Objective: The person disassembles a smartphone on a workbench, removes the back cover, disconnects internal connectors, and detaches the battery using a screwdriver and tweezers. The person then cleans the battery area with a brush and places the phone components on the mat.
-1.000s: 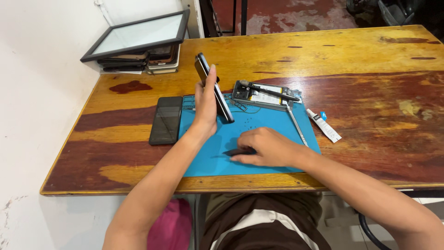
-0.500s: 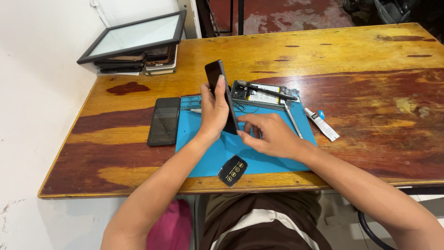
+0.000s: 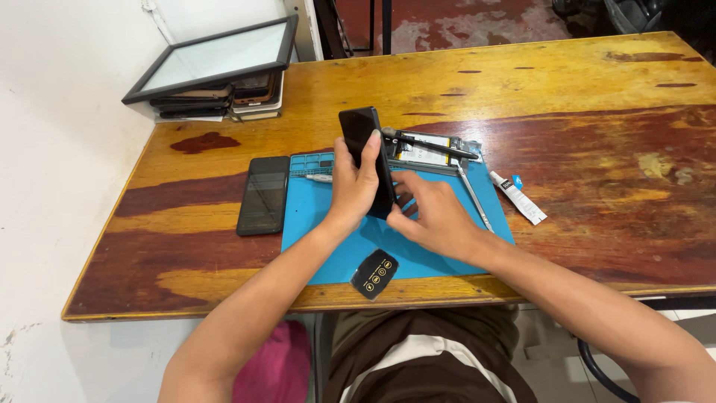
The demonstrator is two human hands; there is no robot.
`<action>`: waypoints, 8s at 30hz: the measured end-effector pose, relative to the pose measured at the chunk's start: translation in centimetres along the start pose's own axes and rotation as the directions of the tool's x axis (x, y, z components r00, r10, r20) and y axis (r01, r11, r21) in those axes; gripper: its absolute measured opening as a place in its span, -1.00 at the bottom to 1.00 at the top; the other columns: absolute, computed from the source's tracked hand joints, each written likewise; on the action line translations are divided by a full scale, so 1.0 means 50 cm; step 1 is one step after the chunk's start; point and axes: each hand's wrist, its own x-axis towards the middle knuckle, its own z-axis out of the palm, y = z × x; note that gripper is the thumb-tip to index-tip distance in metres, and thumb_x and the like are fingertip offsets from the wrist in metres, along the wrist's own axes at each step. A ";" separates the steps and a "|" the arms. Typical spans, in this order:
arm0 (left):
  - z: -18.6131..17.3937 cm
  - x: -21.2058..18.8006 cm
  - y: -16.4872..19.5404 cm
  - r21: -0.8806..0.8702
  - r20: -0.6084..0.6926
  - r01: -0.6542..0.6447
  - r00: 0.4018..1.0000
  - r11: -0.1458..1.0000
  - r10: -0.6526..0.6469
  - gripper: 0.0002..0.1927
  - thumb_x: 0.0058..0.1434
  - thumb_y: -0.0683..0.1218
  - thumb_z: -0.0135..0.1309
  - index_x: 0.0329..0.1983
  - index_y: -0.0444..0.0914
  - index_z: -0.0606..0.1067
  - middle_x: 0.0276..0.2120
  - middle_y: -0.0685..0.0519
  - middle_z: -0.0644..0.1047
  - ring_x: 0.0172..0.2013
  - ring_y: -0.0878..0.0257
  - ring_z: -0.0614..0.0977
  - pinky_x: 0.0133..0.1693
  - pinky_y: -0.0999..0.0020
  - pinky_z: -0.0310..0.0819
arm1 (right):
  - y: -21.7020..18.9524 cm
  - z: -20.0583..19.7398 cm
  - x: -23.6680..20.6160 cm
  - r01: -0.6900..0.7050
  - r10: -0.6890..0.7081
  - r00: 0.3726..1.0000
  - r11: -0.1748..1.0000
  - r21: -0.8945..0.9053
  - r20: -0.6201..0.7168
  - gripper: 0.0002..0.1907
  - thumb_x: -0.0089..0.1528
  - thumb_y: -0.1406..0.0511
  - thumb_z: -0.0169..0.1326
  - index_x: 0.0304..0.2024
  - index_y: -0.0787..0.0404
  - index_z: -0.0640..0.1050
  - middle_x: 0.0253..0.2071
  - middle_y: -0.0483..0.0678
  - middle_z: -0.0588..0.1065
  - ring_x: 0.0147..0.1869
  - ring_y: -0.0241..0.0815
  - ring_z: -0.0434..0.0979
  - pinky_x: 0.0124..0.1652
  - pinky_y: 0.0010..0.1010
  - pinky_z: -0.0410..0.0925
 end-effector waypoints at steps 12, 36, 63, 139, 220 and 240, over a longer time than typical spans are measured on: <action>-0.014 0.010 -0.006 -0.039 0.011 0.094 0.996 0.995 -0.094 -0.58 0.39 0.23 -0.05 -0.10 -0.22 0.34 -0.34 0.13 0.43 -0.33 0.42 0.42 -0.29 0.49 0.38 | 0.002 -0.021 0.013 -0.026 0.026 1.000 0.999 0.020 -0.012 -0.57 0.22 0.34 0.17 0.12 0.37 0.46 -0.38 0.01 0.65 -0.36 -0.23 0.70 -0.33 -0.44 0.54; 0.009 -0.024 0.012 0.038 0.248 -0.232 0.945 0.972 0.215 -0.57 0.40 0.04 0.16 0.08 -0.34 0.32 -0.10 -0.02 0.58 -0.08 0.36 0.56 -0.03 0.41 0.51 | 0.005 -0.063 0.017 0.118 -0.117 0.954 0.993 -0.012 -0.278 -0.66 0.26 0.42 0.15 0.09 0.41 0.53 -0.28 0.00 0.64 -0.26 -0.31 0.66 -0.25 -0.47 0.52; -0.001 -0.025 0.046 0.431 0.333 -0.406 0.902 0.806 0.276 -0.34 0.24 0.23 0.26 0.02 -0.34 0.26 -0.32 -0.16 0.62 -0.30 0.03 0.75 -0.33 0.24 0.61 | 0.004 -0.098 0.020 0.028 -0.030 0.982 1.000 -0.013 -0.184 -0.68 0.36 0.44 -0.02 0.16 0.39 0.49 -0.34 -0.05 0.60 -0.27 -0.34 0.65 -0.24 -0.48 0.51; -0.112 0.086 -0.025 -0.081 0.472 0.361 0.835 0.929 -0.283 -0.41 0.28 0.14 -0.28 0.30 -0.23 0.25 -0.07 -0.10 0.51 -0.24 0.14 0.62 -0.20 0.13 0.59 | 0.243 -0.297 0.052 -0.735 0.774 0.568 0.326 -0.595 -0.278 -0.75 0.23 0.34 0.16 -0.08 0.00 0.73 -0.05 0.03 0.66 0.00 0.04 0.70 -0.01 -0.13 0.52; -0.132 0.097 0.051 -0.092 0.526 0.393 0.799 0.915 -0.290 -0.19 -0.12 -0.20 -0.22 0.34 -0.35 0.33 -0.16 -0.14 0.50 -0.16 0.02 0.63 -0.03 -0.01 0.66 | 0.106 -0.159 0.091 -0.023 0.008 0.999 0.868 -0.497 -0.034 -0.83 0.20 0.27 0.22 -0.29 0.25 0.69 -0.36 0.08 0.63 -0.37 0.04 0.61 -0.31 -0.23 0.41; -0.127 0.105 0.025 -0.460 0.388 0.365 0.903 0.809 -0.187 -0.27 -0.04 -0.14 -0.23 0.31 -0.32 0.30 -0.18 -0.09 0.44 -0.21 0.02 0.55 -0.04 -0.08 0.51 | 0.073 -0.111 0.076 0.030 0.051 0.975 0.935 -0.354 0.218 -0.73 0.20 0.14 0.22 -0.33 0.22 0.69 -0.37 0.00 0.65 -0.37 -0.11 0.66 -0.30 -0.30 0.49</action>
